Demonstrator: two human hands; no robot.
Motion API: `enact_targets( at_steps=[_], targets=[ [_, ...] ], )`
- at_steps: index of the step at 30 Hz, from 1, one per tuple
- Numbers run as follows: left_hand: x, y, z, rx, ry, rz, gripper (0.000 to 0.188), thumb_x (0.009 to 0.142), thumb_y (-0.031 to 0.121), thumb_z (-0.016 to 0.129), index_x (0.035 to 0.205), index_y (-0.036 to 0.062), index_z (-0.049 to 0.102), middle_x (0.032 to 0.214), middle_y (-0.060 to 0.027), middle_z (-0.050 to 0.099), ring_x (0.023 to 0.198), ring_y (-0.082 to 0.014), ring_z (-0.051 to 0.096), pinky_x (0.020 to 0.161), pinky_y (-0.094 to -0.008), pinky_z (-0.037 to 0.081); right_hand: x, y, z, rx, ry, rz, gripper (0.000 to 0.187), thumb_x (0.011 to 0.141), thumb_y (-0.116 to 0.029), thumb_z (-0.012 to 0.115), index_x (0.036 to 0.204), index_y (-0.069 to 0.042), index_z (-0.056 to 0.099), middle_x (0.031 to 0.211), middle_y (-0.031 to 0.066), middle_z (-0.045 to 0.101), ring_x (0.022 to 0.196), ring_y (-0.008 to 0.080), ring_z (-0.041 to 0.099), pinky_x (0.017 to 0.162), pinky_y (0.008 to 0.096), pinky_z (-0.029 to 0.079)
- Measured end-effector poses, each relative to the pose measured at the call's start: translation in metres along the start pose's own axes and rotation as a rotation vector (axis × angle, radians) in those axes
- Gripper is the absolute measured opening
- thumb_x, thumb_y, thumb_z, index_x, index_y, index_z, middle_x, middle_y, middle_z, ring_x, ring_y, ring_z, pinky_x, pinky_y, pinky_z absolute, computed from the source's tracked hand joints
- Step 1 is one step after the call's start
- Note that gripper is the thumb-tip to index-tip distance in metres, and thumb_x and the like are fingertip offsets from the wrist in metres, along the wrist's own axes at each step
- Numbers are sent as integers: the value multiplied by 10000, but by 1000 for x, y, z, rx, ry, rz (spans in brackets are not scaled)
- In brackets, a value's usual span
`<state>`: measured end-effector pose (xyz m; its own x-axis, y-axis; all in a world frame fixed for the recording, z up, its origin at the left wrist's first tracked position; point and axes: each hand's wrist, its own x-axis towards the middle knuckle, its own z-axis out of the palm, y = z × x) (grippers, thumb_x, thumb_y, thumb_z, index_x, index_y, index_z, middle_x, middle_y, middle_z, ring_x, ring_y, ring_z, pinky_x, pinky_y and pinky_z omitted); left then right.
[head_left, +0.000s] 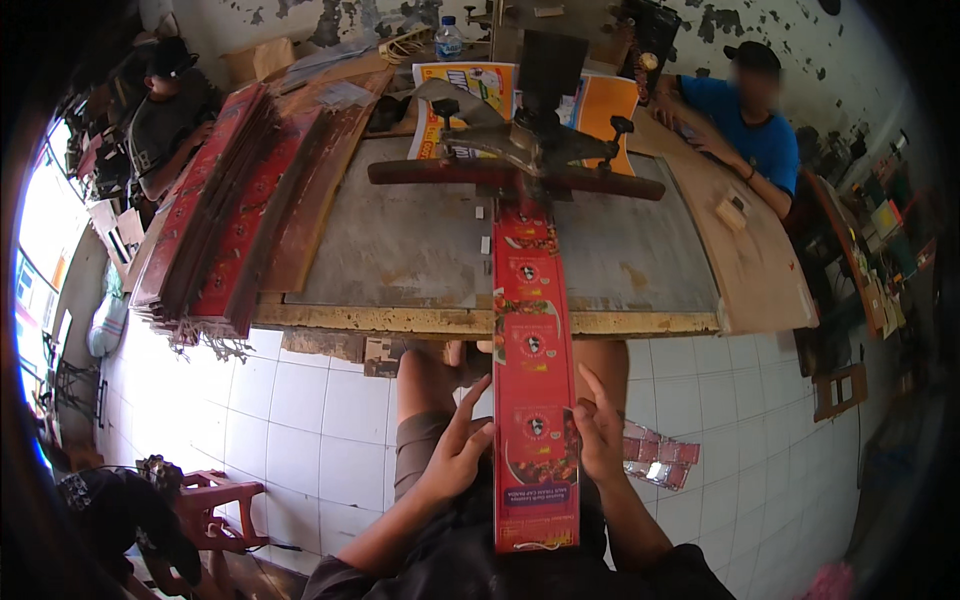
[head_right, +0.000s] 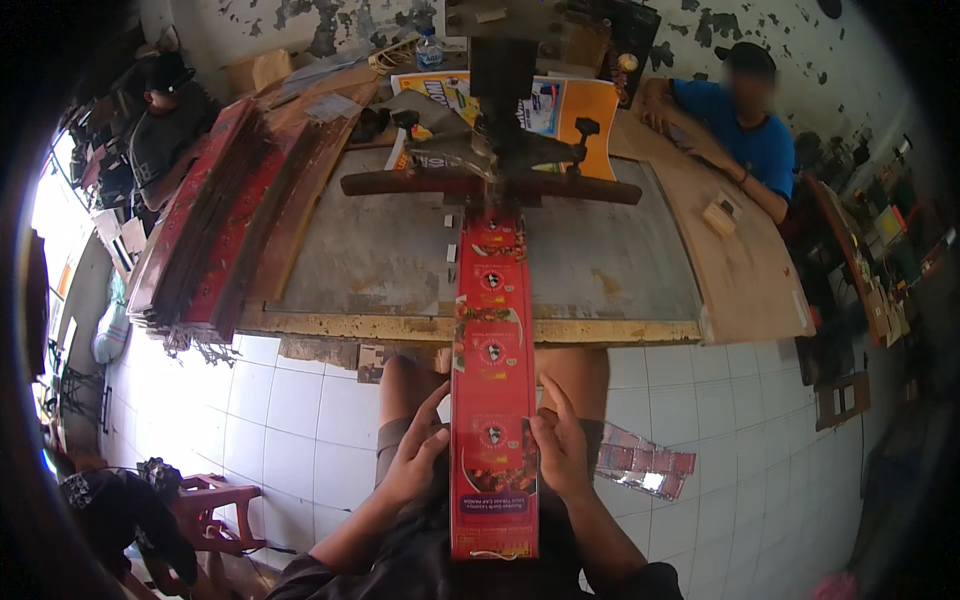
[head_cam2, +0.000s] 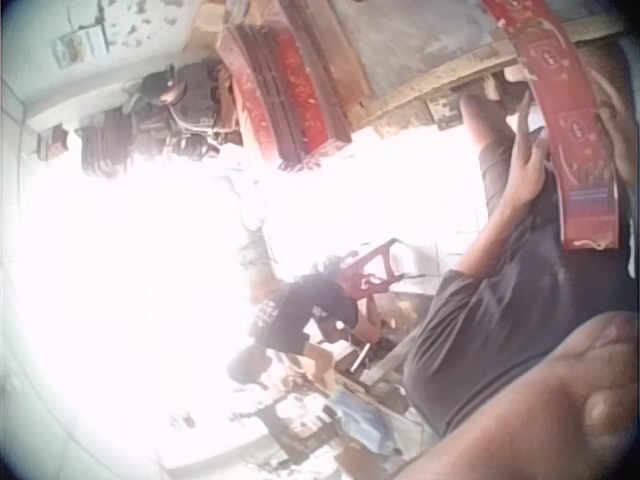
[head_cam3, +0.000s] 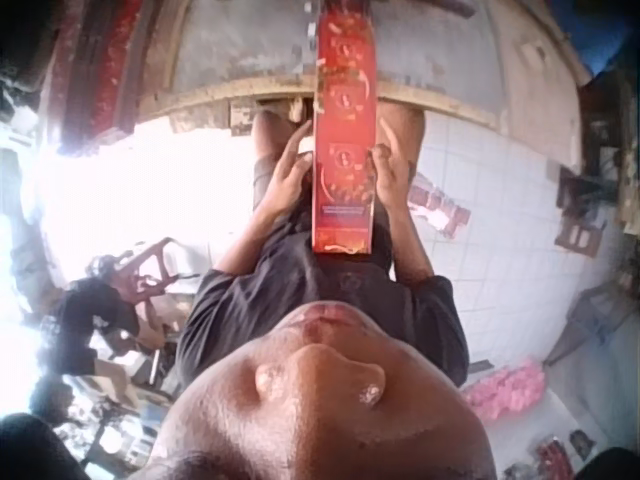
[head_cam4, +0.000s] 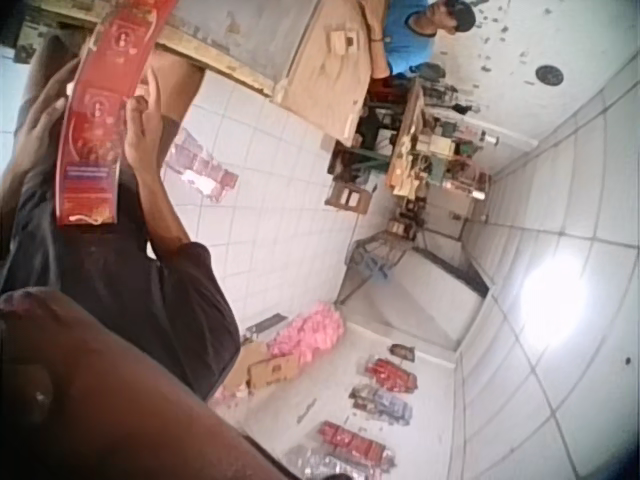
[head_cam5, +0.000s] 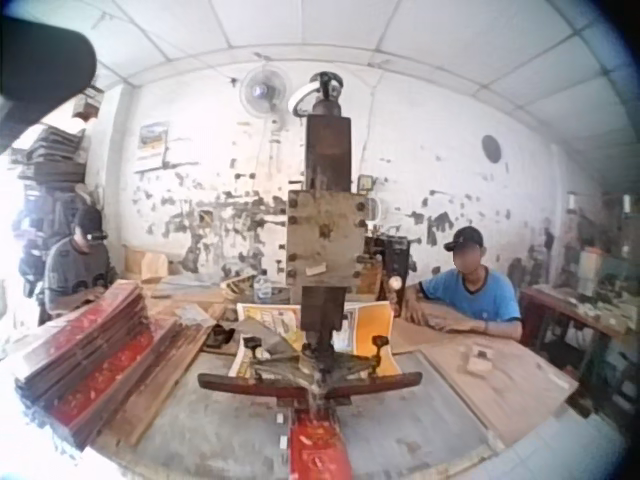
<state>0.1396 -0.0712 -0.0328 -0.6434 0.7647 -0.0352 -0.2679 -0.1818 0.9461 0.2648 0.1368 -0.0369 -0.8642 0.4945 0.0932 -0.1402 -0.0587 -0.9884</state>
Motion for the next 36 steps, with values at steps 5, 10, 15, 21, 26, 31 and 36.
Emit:
enact_targets(
  at_steps=[5,10,15,21,26,31,36],
  targets=[
    [-8,-5,10,52,-6,-39,730,1156,84,537,1766,44,139,1090,-81,737,888,-49,626,814,-236,501,-9,-14,9,119,12,119,641,1135,-67,590,1714,-2,320,1026,62,752,893,26,642,834,213,513],
    [-12,5,13,186,20,-70,732,1145,86,560,1762,36,170,995,-39,729,818,-15,559,751,-209,451,-17,-15,13,108,77,108,618,1132,-51,593,1700,4,356,1033,51,749,873,17,634,787,203,504],
    [14,11,15,170,128,48,741,1133,67,567,1759,33,173,969,-26,721,836,-20,553,772,-221,464,20,-18,4,6,16,83,630,1138,-125,630,1704,-14,376,957,-13,680,794,-1,563,723,182,440],
    [44,15,3,285,218,175,736,1104,101,641,1724,11,254,993,-47,737,943,-68,646,881,-251,517,86,-10,3,124,71,119,591,1145,-178,635,1685,-40,438,870,-44,624,693,17,529,642,219,436],
    [44,27,-14,733,382,287,524,1055,130,694,1546,24,545,1064,-93,755,976,-200,714,884,-330,528,77,-2,-15,-234,161,-124,485,1119,-181,670,1569,-25,580,894,-5,672,701,46,585,584,258,450],
    [74,41,-38,1168,459,681,435,952,149,740,1376,74,680,1183,-90,740,1130,-322,661,1022,-475,464,101,-30,-29,-967,235,-566,387,1052,-206,739,1400,-40,700,1211,101,719,1132,245,674,944,409,519],
    [113,49,-45,1242,261,802,404,936,168,757,1324,70,705,1402,-105,686,1354,-332,612,1174,-533,398,147,-33,-23,-1070,-37,-550,439,1044,-291,743,1427,-81,691,1533,97,627,1466,337,531,1245,522,359]
  ],
)
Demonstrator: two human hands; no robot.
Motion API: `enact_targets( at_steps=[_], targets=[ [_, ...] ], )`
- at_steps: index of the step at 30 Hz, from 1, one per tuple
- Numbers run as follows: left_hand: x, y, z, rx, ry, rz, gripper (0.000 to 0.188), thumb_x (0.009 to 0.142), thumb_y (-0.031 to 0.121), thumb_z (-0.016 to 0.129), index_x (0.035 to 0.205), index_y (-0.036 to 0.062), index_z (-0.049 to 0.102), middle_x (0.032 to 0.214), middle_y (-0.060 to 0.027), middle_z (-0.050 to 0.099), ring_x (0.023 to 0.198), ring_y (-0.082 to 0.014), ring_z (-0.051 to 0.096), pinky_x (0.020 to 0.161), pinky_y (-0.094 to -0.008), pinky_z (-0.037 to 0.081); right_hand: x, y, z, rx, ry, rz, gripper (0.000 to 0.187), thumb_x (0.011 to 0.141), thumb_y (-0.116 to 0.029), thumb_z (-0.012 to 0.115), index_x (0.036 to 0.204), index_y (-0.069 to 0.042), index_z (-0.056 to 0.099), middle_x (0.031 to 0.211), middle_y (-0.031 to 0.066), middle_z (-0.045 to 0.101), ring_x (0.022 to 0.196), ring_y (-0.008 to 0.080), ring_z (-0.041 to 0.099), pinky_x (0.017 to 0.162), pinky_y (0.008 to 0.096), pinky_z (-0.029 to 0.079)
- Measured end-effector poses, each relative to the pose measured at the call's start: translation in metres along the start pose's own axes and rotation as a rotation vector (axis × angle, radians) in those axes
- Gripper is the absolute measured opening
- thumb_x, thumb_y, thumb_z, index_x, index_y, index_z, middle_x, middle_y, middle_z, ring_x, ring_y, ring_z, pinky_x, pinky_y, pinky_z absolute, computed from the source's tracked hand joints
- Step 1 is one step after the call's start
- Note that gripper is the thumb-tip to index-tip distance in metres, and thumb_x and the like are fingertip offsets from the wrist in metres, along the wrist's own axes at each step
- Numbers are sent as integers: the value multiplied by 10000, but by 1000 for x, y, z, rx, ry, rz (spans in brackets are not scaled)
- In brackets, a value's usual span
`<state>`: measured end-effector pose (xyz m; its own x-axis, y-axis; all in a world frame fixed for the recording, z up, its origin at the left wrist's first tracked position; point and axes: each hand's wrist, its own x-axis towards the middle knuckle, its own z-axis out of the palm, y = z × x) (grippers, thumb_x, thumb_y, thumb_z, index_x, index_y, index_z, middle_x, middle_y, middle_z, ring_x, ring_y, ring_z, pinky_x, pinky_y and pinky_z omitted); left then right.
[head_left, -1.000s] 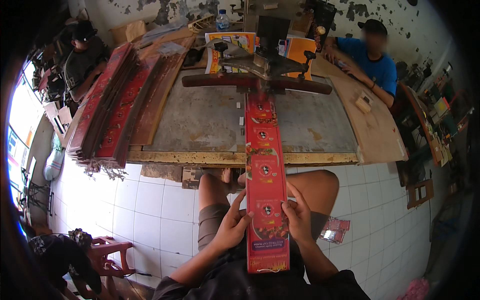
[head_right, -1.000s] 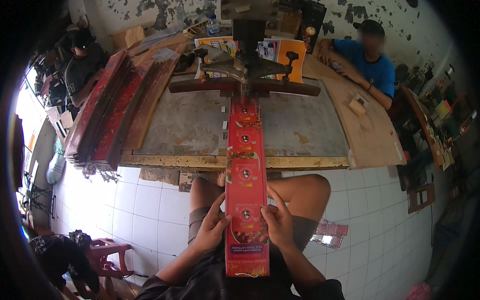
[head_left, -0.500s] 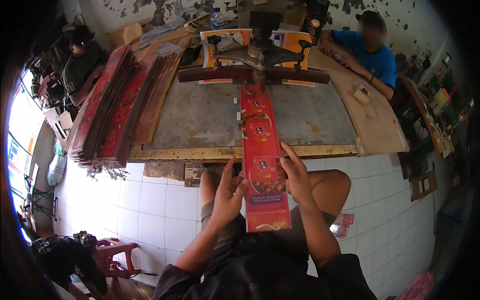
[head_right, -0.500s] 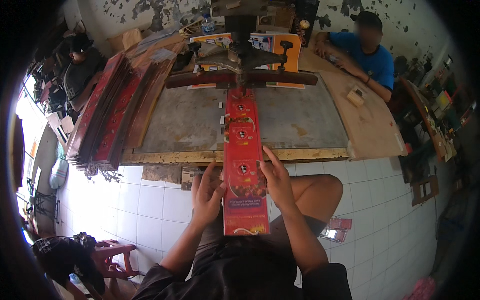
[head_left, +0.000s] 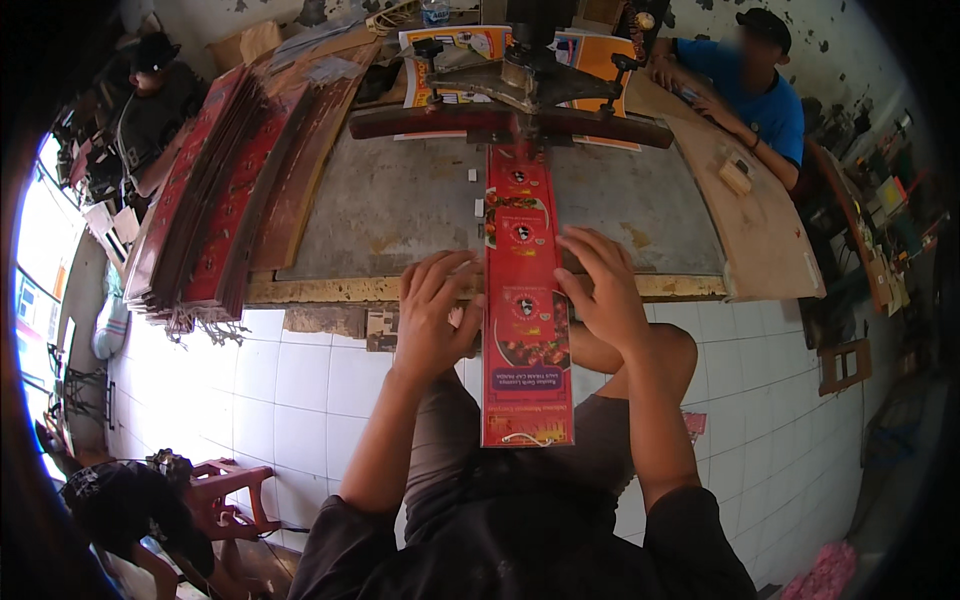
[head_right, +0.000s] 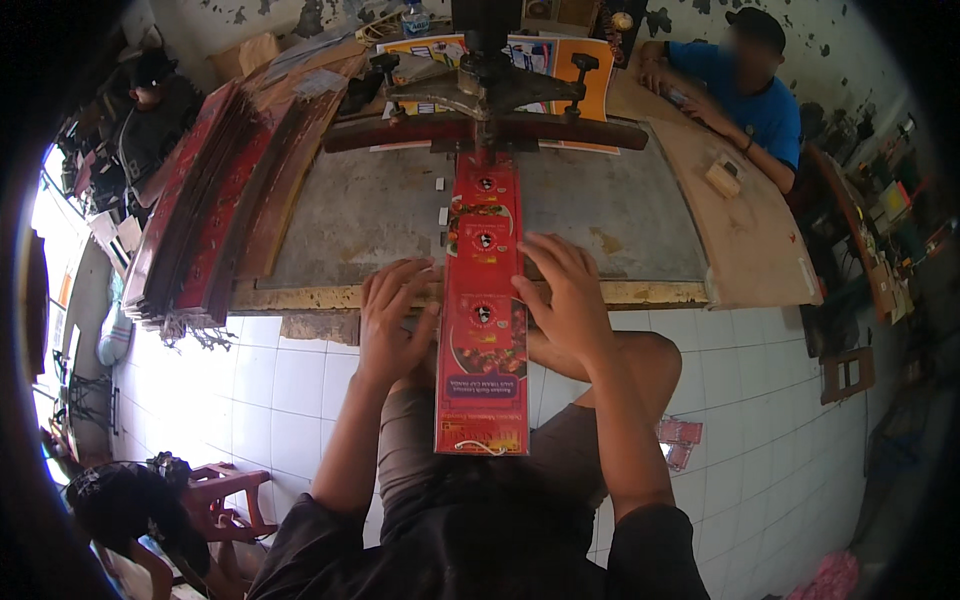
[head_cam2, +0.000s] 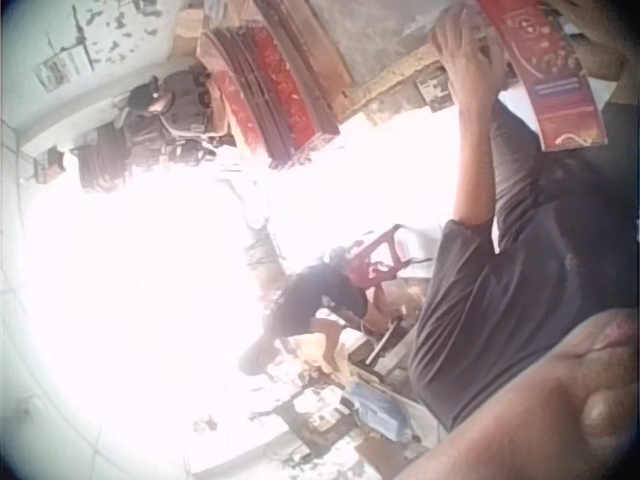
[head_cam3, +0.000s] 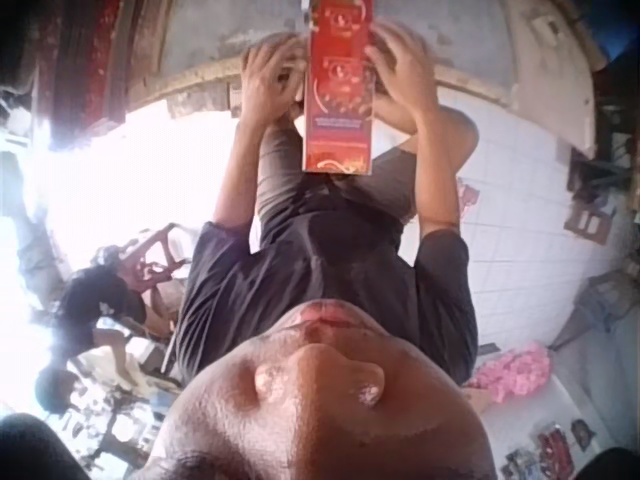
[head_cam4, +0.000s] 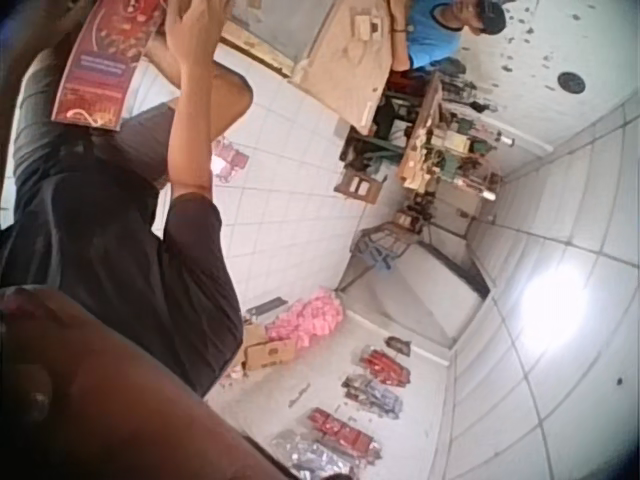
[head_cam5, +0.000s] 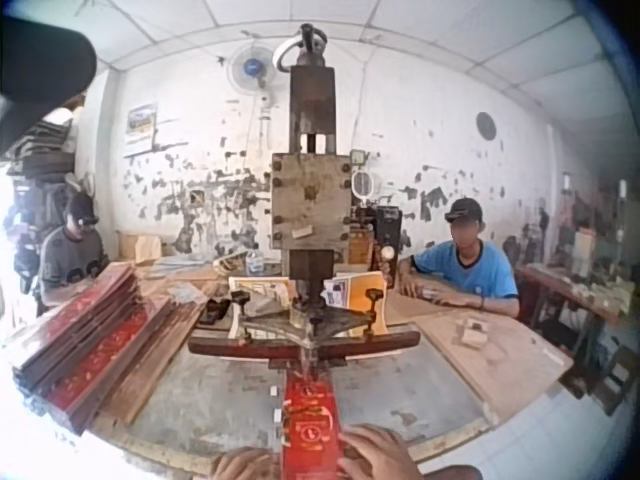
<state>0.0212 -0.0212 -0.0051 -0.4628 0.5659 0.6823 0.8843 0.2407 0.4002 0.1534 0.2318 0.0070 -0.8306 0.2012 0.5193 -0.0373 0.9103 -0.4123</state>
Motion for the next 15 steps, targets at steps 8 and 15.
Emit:
enact_targets(
  at_steps=[8,15],
  targets=[
    [-10,3,12,-39,-109,-42,435,935,207,742,1355,95,758,1493,-78,690,1474,-310,573,1230,-526,372,4,7,11,-76,-75,-7,486,1072,-370,693,1481,-110,673,1622,77,591,1521,285,512,1256,518,360],
    [-10,5,14,-17,-102,-40,436,932,263,716,1330,95,778,1466,-70,727,1470,-300,587,1238,-490,358,4,6,11,-68,-76,-3,501,1075,-374,686,1503,-116,665,1629,70,590,1534,282,509,1264,504,358]
  ],
)
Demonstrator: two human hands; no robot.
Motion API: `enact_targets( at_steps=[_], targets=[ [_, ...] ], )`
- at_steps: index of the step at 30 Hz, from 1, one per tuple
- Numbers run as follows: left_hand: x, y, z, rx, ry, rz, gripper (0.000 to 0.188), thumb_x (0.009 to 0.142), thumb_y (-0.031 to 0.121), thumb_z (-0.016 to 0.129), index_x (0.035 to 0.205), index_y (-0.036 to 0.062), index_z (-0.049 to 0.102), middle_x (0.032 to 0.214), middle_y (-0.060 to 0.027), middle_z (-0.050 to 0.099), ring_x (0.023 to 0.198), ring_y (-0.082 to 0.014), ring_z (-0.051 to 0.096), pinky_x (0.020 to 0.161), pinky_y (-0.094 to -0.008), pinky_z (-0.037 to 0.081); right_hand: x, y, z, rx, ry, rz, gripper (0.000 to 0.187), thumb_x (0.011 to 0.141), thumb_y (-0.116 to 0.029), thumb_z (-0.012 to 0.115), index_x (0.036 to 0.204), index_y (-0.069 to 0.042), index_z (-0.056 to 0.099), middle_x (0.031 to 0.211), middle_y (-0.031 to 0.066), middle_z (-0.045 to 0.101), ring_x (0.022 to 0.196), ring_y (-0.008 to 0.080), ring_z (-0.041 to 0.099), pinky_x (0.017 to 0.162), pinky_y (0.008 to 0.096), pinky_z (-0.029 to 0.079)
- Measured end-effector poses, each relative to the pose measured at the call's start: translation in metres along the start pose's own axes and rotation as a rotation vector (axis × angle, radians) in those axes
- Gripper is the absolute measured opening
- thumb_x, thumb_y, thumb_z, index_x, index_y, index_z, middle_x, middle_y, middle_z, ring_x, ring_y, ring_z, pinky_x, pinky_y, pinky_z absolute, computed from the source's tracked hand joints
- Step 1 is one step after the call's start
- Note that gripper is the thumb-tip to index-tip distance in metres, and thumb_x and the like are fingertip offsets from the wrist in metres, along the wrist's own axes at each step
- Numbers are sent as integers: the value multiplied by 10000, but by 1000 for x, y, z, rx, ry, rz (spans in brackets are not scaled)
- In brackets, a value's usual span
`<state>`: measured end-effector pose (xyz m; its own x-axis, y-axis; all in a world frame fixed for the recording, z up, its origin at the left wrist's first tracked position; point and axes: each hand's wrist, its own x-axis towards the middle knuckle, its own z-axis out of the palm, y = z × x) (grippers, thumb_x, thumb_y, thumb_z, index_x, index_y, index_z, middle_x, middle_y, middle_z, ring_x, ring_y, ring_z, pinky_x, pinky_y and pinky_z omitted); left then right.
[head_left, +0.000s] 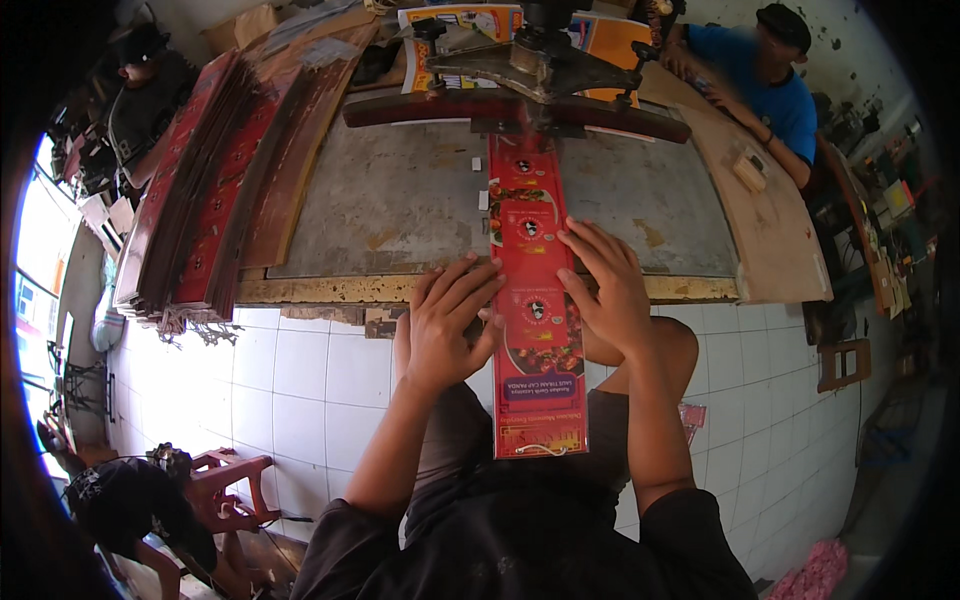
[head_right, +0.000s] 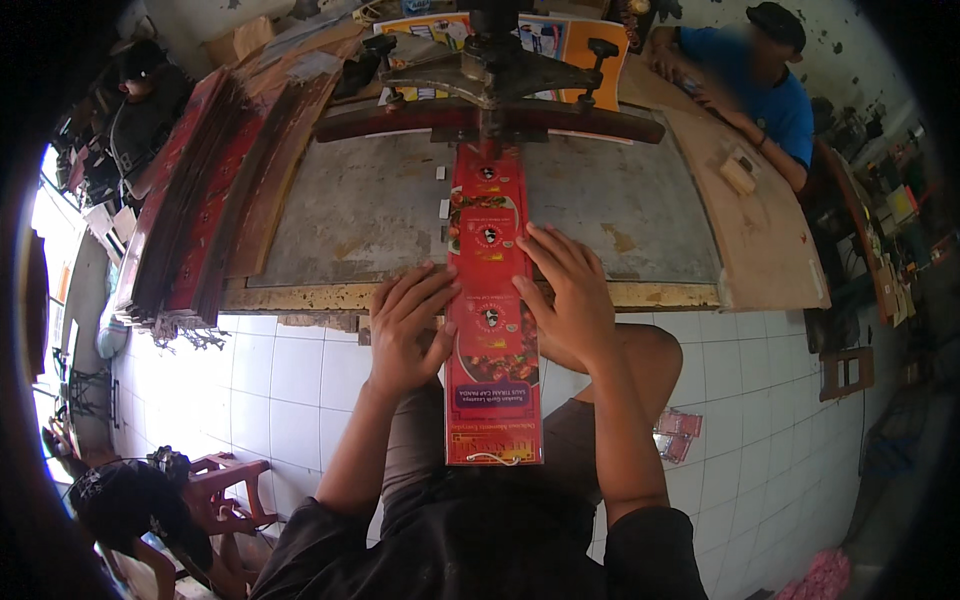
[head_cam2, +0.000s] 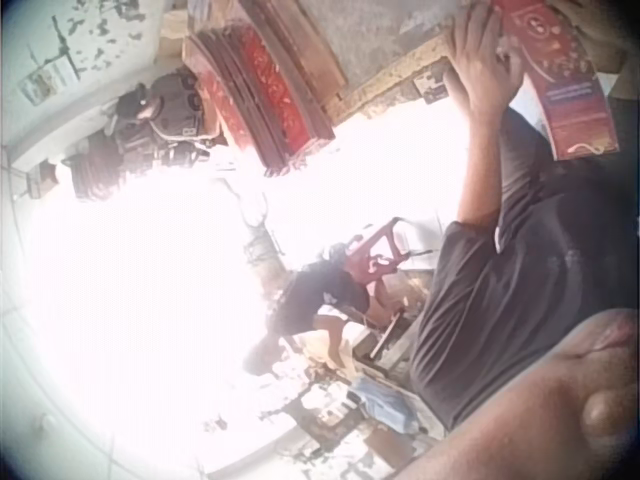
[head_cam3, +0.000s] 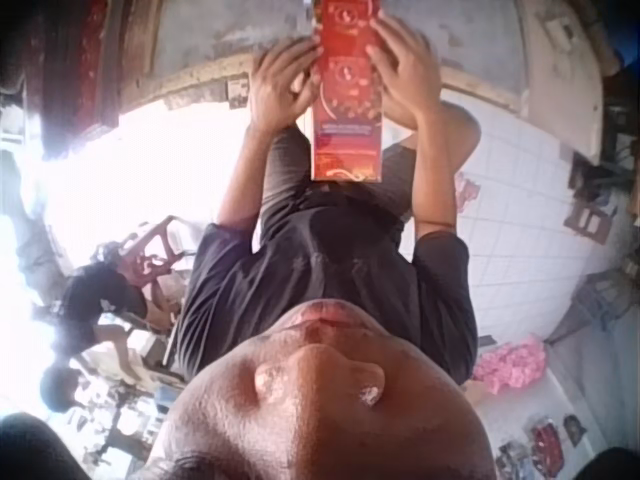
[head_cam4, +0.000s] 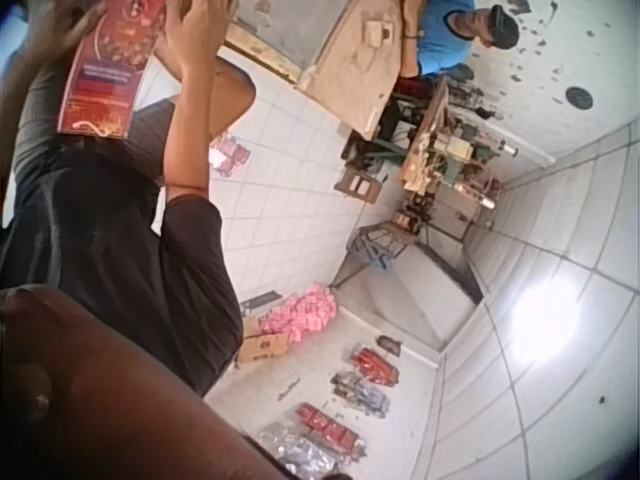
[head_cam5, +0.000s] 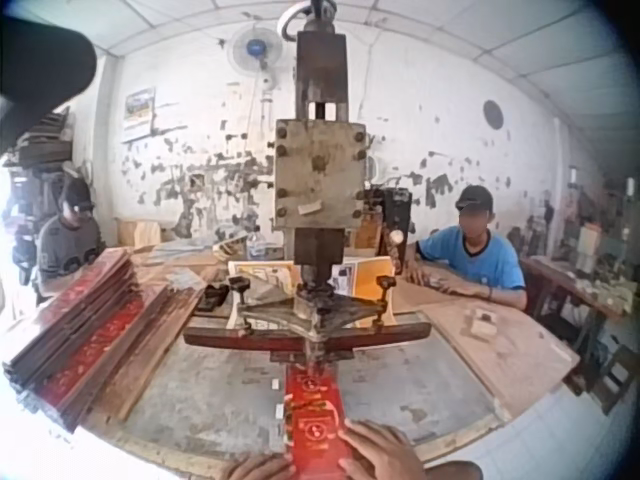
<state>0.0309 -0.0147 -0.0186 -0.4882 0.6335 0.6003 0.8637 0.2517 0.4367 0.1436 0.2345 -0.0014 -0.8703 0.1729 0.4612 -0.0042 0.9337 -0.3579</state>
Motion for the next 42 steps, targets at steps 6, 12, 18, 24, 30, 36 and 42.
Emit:
enact_targets(
  at_steps=[6,12,18,24,30,36,42],
  targets=[
    [1,0,1,11,11,-12,437,904,238,739,1325,124,778,1453,-33,727,1449,-271,602,1224,-481,386,-1,1,0,7,-6,-9,505,1076,-363,686,1507,-100,660,1630,91,589,1543,295,502,1270,514,357],
    [0,-1,1,16,11,-5,441,905,251,743,1325,121,775,1460,-28,726,1450,-274,602,1227,-479,382,0,-1,-3,-4,-24,-5,499,1081,-337,683,1514,-91,653,1640,103,579,1554,298,492,1284,521,344],
    [-1,-2,2,16,10,-2,443,902,261,750,1322,124,778,1459,-25,729,1452,-275,601,1225,-483,382,-2,-3,-3,-14,-32,15,493,1083,-322,687,1526,-108,650,1649,94,571,1562,292,485,1303,524,328],
    [-1,-2,1,19,5,-5,447,895,266,755,1319,127,780,1457,-17,731,1449,-272,604,1224,-478,385,-3,-1,0,-10,-4,6,504,1074,-361,690,1501,-94,670,1627,98,589,1545,298,505,1289,540,353],
    [0,-1,1,29,1,-5,455,892,273,755,1324,132,783,1452,-14,735,1452,-269,603,1223,-481,387,-3,-1,0,-16,-2,1,501,1071,-350,700,1499,-91,671,1621,103,593,1540,297,511,1287,539,360],
    [-1,-2,2,22,15,-2,448,889,271,751,1313,131,789,1449,-14,736,1448,-272,606,1217,-482,389,-2,-2,-2,-7,-5,2,499,1073,-343,700,1498,-84,666,1614,110,596,1537,295,515,1286,526,364],
    [0,-2,3,7,25,-2,434,884,278,754,1292,135,796,1444,-13,739,1442,-269,610,1212,-486,387,-1,-1,-3,0,-5,-1,497,1075,-339,700,1500,-85,663,1607,108,601,1534,288,519,1284,517,367]
  ],
)
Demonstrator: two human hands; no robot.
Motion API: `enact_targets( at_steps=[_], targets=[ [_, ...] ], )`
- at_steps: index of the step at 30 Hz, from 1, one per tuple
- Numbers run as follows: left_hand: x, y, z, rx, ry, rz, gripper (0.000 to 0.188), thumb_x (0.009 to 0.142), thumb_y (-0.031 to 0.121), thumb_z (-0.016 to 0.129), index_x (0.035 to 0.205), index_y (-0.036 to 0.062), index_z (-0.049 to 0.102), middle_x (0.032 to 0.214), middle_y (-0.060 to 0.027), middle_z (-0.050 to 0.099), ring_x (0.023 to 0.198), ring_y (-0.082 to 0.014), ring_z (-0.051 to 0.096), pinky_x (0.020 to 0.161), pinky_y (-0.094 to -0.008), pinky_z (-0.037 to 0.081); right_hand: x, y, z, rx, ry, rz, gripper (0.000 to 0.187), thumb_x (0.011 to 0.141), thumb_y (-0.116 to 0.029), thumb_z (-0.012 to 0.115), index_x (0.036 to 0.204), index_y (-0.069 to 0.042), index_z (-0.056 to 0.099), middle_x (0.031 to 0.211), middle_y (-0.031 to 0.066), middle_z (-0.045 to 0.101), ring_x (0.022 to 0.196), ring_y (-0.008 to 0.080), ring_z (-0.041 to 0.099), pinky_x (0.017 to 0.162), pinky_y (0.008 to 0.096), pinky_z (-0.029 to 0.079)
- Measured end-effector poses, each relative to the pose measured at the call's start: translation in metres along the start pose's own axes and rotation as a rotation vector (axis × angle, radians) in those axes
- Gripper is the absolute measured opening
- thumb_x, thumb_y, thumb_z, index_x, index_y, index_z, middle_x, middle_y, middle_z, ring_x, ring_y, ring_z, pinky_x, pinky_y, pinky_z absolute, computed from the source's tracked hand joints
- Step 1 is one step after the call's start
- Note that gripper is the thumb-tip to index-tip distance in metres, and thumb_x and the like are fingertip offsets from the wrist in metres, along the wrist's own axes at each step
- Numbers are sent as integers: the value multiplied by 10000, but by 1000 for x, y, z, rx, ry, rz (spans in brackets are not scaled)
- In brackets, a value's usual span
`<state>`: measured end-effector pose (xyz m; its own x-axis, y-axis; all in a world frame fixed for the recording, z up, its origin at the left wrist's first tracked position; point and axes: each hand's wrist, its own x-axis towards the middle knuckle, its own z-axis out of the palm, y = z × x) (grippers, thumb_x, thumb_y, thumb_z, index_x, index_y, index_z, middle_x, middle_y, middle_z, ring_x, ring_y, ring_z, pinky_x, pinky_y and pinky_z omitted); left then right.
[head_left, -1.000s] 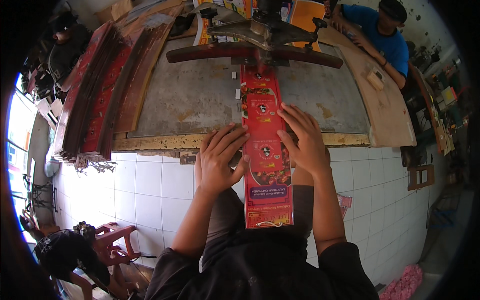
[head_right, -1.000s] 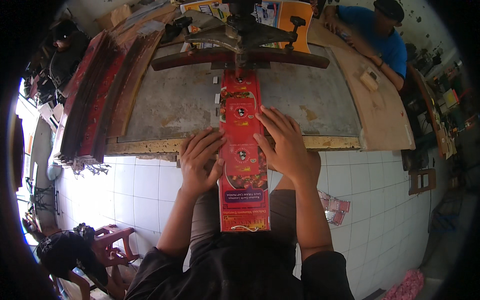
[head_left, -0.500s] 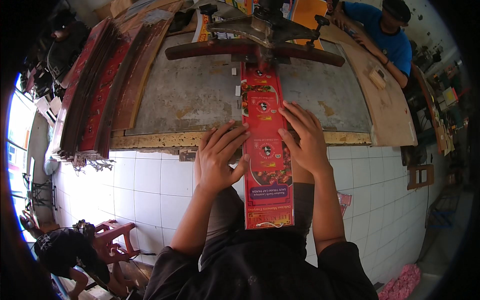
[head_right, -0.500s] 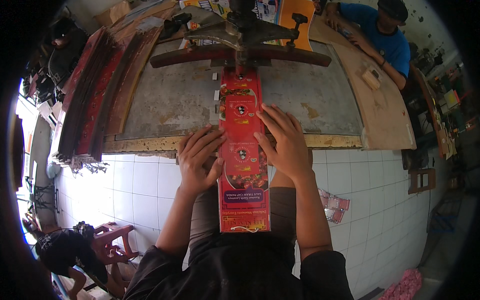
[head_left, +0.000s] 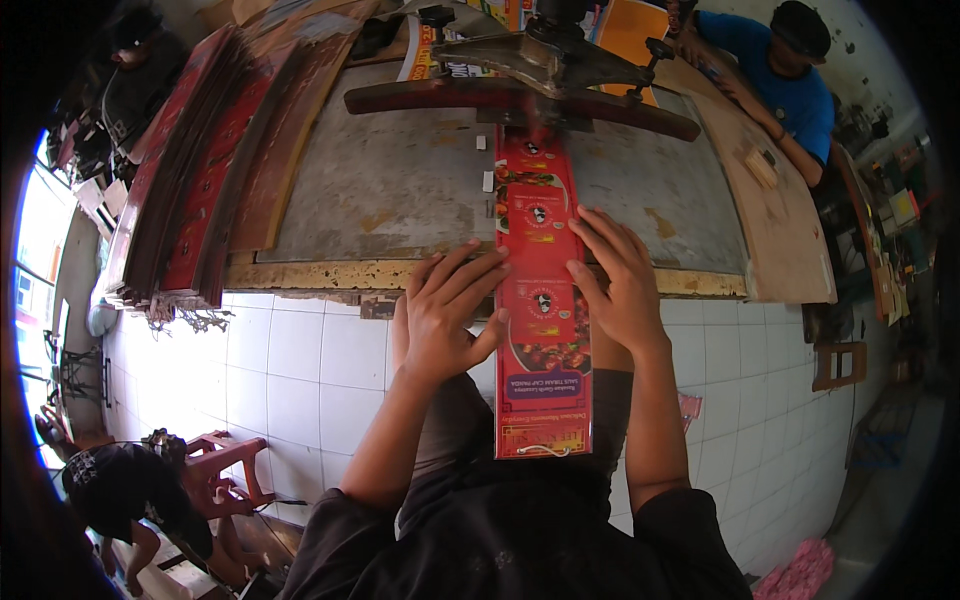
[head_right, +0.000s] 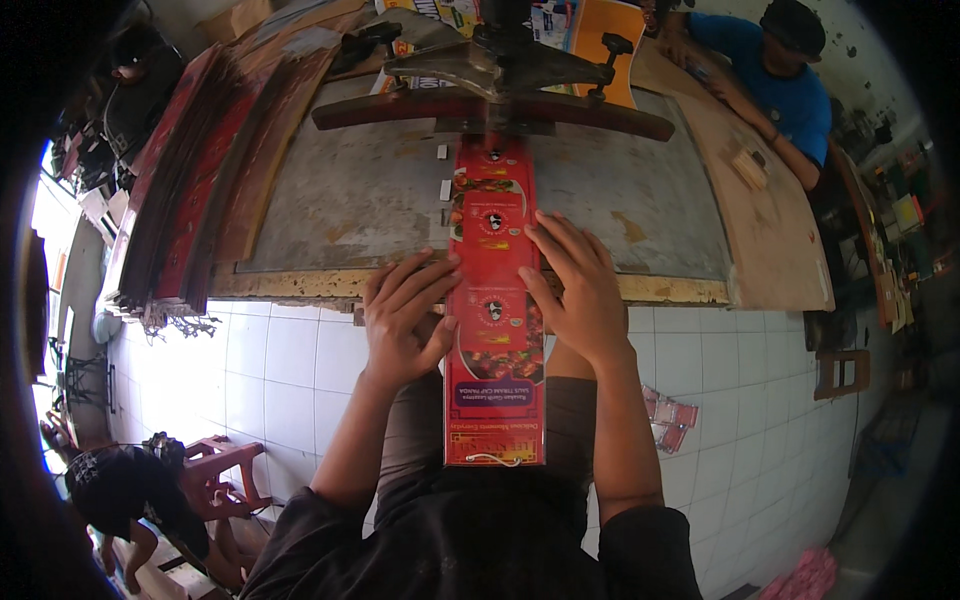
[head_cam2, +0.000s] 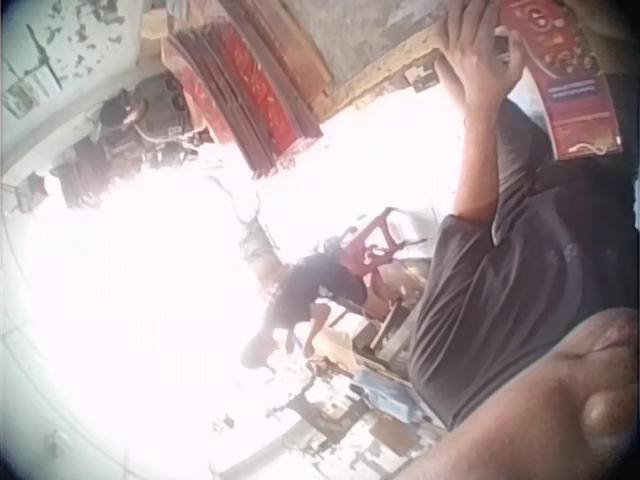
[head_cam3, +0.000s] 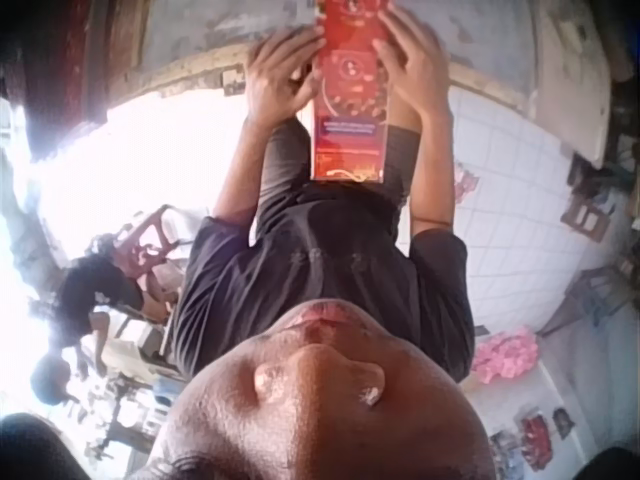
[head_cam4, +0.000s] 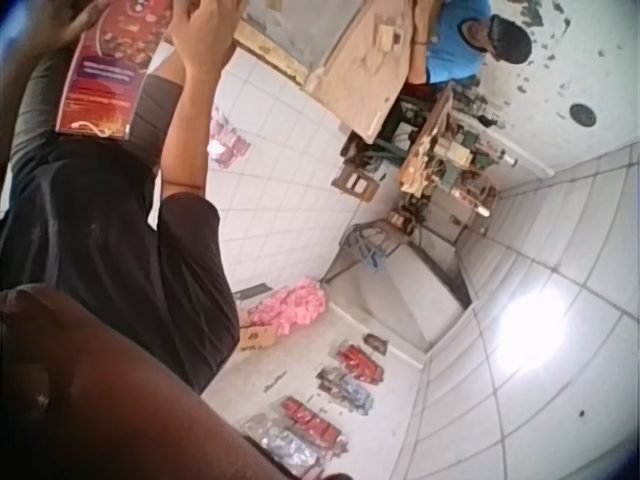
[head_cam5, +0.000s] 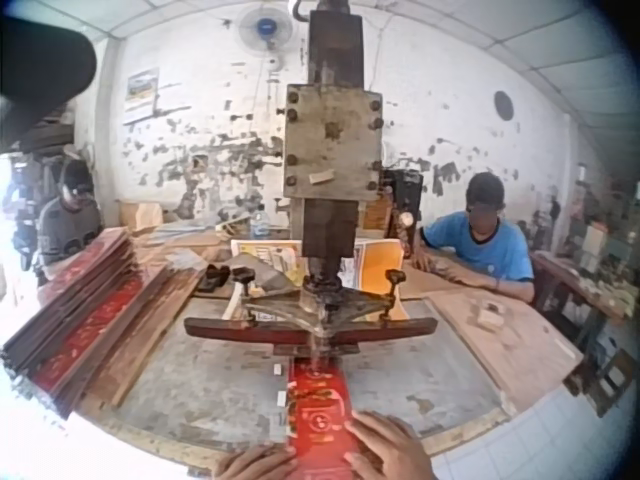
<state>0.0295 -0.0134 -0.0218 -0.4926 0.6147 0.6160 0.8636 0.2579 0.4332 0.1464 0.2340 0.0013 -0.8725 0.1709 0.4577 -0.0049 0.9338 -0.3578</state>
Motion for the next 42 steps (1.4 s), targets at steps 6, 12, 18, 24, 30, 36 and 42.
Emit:
enact_targets(
  at_steps=[6,12,18,24,30,36,42],
  targets=[
    [-1,-1,1,-25,4,-10,432,906,295,729,1298,129,798,1439,-29,748,1441,-292,614,1222,-490,368,0,-1,1,6,-3,12,494,1071,-335,708,1497,-87,670,1604,99,605,1530,284,522,1284,516,368],
    [-2,-2,2,-27,0,-9,436,927,323,711,1303,121,797,1444,-42,747,1434,-313,618,1220,-498,367,2,-3,-1,7,-7,7,487,1065,-303,722,1499,-87,671,1592,97,612,1525,288,527,1276,518,375],
    [-2,-2,2,-20,1,1,439,939,335,700,1311,121,791,1457,-38,739,1440,-306,612,1221,-494,365,2,-3,-1,19,-12,7,494,1059,-294,726,1505,-89,666,1591,94,611,1522,298,529,1277,529,372],
    [0,0,0,-7,12,-5,420,894,293,751,1283,142,803,1434,-1,742,1437,-247,612,1217,-478,382,1,-2,-1,9,-13,11,497,1059,-294,724,1509,-91,663,1599,89,606,1526,297,525,1278,529,369],
    [-1,-2,1,-20,-8,-6,450,913,314,707,1306,112,790,1462,-33,735,1445,-292,608,1224,-491,363,1,-2,-1,14,-15,9,495,1061,-294,720,1510,-94,663,1606,85,601,1532,293,519,1284,530,362],
    [0,0,0,-6,9,-4,429,890,296,754,1288,145,804,1437,4,741,1439,-245,610,1216,-474,379,1,-1,-1,6,-26,14,495,1066,-297,713,1515,-95,659,1608,85,600,1539,296,513,1285,532,360],
    [0,0,-1,-5,10,-2,431,894,300,753,1293,145,802,1440,5,740,1438,-248,612,1209,-478,385,0,0,0,16,-21,14,497,1064,-297,715,1514,-93,659,1613,90,597,1539,299,513,1284,532,359]
  ],
)
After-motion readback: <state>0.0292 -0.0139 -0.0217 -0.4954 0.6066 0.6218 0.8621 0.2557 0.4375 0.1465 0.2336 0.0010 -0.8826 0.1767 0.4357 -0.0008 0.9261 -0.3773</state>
